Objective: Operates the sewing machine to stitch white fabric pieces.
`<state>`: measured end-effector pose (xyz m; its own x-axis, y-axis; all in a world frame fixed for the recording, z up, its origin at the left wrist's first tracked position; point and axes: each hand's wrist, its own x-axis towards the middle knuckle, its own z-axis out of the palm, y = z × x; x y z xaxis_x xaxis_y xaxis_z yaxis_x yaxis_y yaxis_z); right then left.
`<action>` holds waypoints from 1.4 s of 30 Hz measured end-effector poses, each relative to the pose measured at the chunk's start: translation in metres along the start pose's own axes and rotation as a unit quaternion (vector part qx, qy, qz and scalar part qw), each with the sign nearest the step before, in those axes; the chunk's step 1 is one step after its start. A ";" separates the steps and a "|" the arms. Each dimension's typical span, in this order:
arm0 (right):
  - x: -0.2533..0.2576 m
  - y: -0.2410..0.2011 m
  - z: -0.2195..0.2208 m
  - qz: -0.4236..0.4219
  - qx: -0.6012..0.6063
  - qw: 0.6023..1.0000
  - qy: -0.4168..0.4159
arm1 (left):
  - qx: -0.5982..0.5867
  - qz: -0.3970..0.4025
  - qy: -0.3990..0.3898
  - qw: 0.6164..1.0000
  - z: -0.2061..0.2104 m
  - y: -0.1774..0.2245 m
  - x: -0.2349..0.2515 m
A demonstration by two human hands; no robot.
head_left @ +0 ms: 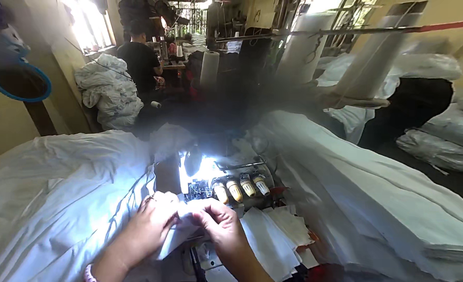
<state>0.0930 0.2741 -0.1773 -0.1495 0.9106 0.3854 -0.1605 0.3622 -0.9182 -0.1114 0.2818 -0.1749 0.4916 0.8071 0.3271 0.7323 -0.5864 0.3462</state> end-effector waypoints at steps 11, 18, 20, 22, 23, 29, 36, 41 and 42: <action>0.013 -0.016 -0.013 0.121 -0.230 0.922 -0.287 | -0.039 0.108 0.059 0.992 -0.035 0.009 0.008; -0.007 -0.031 -0.008 -0.026 -0.289 0.934 -0.207 | -0.194 0.037 -0.150 0.969 -0.041 0.016 0.022; -0.003 -0.022 -0.016 0.066 -0.246 0.931 -0.262 | -0.150 0.040 -0.220 0.963 -0.048 0.018 0.026; -0.004 -0.013 -0.022 0.133 -0.204 0.928 -0.280 | -0.133 0.067 -0.256 0.955 -0.054 0.023 0.030; -0.007 -0.011 -0.023 0.130 -0.181 0.935 -0.275 | -0.152 0.085 -0.262 0.949 -0.056 0.024 0.032; -0.042 -0.003 -0.019 0.123 -0.058 0.966 -0.221 | -0.033 0.006 -0.413 0.910 -0.065 0.041 0.046; -0.033 0.014 -0.020 0.103 -0.056 0.972 -0.205 | 0.070 0.073 -0.318 0.943 -0.057 0.030 0.044; -0.030 0.016 -0.021 0.093 -0.051 0.971 -0.215 | 0.057 0.157 -0.203 0.965 -0.040 0.034 0.028; -0.029 0.018 -0.021 0.081 -0.062 0.971 -0.216 | 0.070 0.150 -0.199 0.966 -0.039 0.032 0.029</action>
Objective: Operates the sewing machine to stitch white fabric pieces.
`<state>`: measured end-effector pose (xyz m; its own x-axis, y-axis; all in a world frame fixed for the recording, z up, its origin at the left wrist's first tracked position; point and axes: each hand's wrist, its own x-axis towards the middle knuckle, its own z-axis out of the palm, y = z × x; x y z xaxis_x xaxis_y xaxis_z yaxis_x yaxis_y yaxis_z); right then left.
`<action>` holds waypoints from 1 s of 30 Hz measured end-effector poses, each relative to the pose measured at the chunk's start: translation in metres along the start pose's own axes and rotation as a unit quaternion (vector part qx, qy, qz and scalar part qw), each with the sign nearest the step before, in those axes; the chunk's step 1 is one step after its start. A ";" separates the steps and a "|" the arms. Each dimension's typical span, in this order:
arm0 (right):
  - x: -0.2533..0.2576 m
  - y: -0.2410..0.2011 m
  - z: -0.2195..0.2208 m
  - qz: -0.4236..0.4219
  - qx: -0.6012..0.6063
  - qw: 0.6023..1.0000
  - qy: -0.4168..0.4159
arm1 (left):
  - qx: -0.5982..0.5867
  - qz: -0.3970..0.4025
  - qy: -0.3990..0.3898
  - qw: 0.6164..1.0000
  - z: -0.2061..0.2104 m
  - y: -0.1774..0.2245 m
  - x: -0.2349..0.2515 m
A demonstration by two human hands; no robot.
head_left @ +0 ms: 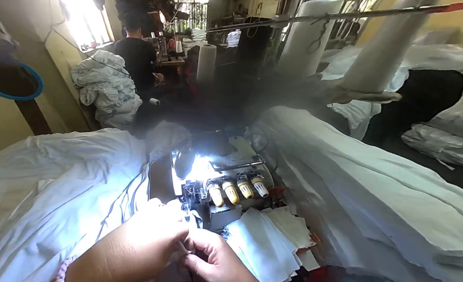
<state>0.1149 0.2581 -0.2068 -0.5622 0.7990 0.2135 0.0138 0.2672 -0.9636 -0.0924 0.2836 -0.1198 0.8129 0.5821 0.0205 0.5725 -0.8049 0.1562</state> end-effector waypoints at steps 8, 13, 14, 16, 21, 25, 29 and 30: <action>0.005 -0.004 -0.008 -0.013 -0.072 0.997 0.005 | 0.020 -0.023 0.044 0.999 0.006 0.000 0.001; 0.008 -0.007 -0.012 -0.015 -0.122 0.992 0.024 | -0.013 -0.090 0.031 0.995 -0.007 -0.008 -0.004; 0.007 -0.013 -0.011 -0.027 -0.120 0.992 0.031 | -0.062 -0.058 0.055 0.995 -0.010 -0.003 -0.005; 0.003 -0.020 -0.007 -0.088 -0.120 0.987 0.060 | -0.128 0.005 0.075 0.989 -0.017 0.011 -0.004; -0.014 -0.008 0.001 -0.136 -0.161 0.973 0.093 | -0.109 0.002 0.046 0.993 -0.002 0.015 -0.003; -0.022 0.011 0.007 -0.100 -0.186 0.971 0.113 | -0.097 -0.056 0.017 0.994 0.017 -0.004 -0.007; -0.017 0.016 0.004 -0.110 -0.233 0.956 0.141 | -0.096 -0.038 0.122 0.987 0.033 0.017 -0.016; -0.015 0.016 0.003 -0.119 -0.248 0.950 0.147 | -0.083 -0.050 0.141 0.985 0.038 0.026 -0.017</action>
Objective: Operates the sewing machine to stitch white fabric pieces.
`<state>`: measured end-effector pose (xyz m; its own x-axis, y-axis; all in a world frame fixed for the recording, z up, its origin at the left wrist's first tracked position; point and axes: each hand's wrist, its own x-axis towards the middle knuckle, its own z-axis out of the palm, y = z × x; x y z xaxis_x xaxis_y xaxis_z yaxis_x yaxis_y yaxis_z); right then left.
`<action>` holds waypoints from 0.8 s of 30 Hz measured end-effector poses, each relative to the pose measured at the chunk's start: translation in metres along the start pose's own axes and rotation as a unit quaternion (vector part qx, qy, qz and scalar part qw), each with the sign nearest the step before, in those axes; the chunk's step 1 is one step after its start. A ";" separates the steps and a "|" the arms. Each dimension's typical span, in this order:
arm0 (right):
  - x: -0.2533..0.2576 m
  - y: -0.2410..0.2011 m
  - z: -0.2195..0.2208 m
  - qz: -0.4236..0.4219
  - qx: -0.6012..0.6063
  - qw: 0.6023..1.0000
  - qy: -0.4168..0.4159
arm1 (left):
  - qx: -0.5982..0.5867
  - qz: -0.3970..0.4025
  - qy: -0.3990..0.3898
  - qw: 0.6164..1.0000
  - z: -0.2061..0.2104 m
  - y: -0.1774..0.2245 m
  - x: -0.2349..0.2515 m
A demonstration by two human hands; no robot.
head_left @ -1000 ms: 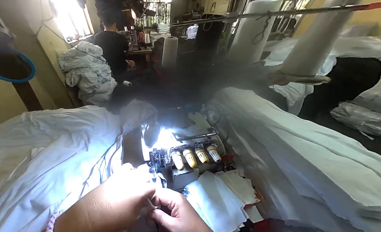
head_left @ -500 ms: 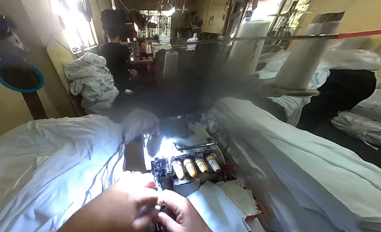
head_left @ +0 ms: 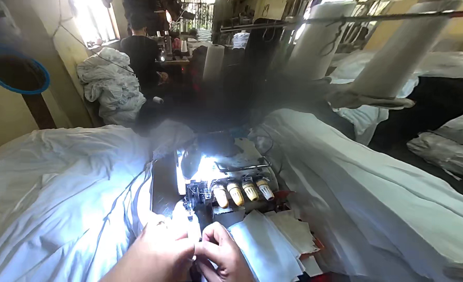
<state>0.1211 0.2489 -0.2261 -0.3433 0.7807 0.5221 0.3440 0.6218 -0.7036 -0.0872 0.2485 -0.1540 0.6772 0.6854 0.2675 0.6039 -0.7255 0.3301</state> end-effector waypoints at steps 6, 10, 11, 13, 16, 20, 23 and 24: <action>0.004 0.000 -0.003 -0.011 -0.068 0.996 0.049 | 0.132 -0.141 0.179 0.965 0.044 -0.003 -0.004; -0.002 -0.013 -0.005 0.005 -0.058 0.998 0.038 | 0.097 -0.216 0.228 0.944 0.045 -0.039 0.019; -0.004 -0.015 -0.005 0.005 -0.056 0.998 0.032 | 0.084 -0.226 0.209 0.948 0.040 -0.044 0.024; -0.007 -0.018 -0.006 0.008 -0.050 0.998 0.027 | 0.082 -0.233 0.194 0.949 0.037 -0.049 0.031; -0.012 -0.025 -0.014 0.021 -0.040 0.999 0.029 | 0.091 -0.234 0.215 0.944 0.041 -0.045 0.019; -0.019 -0.034 -0.026 0.016 -0.019 0.999 0.032 | 0.132 -0.259 0.252 0.923 0.044 -0.003 -0.011; -0.021 -0.042 -0.026 -0.002 -0.017 0.999 0.034 | 0.046 -0.301 0.176 0.936 0.040 0.052 -0.018; -0.021 -0.046 -0.024 -0.008 -0.017 0.999 0.036 | 0.019 -0.301 0.162 0.940 0.044 0.065 -0.014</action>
<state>0.1337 0.2053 -0.1932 -0.2852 0.7729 0.5668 0.3694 0.6344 -0.6791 -0.0388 0.1895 -0.1759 0.0486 0.9511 0.3051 0.8550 -0.1976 0.4796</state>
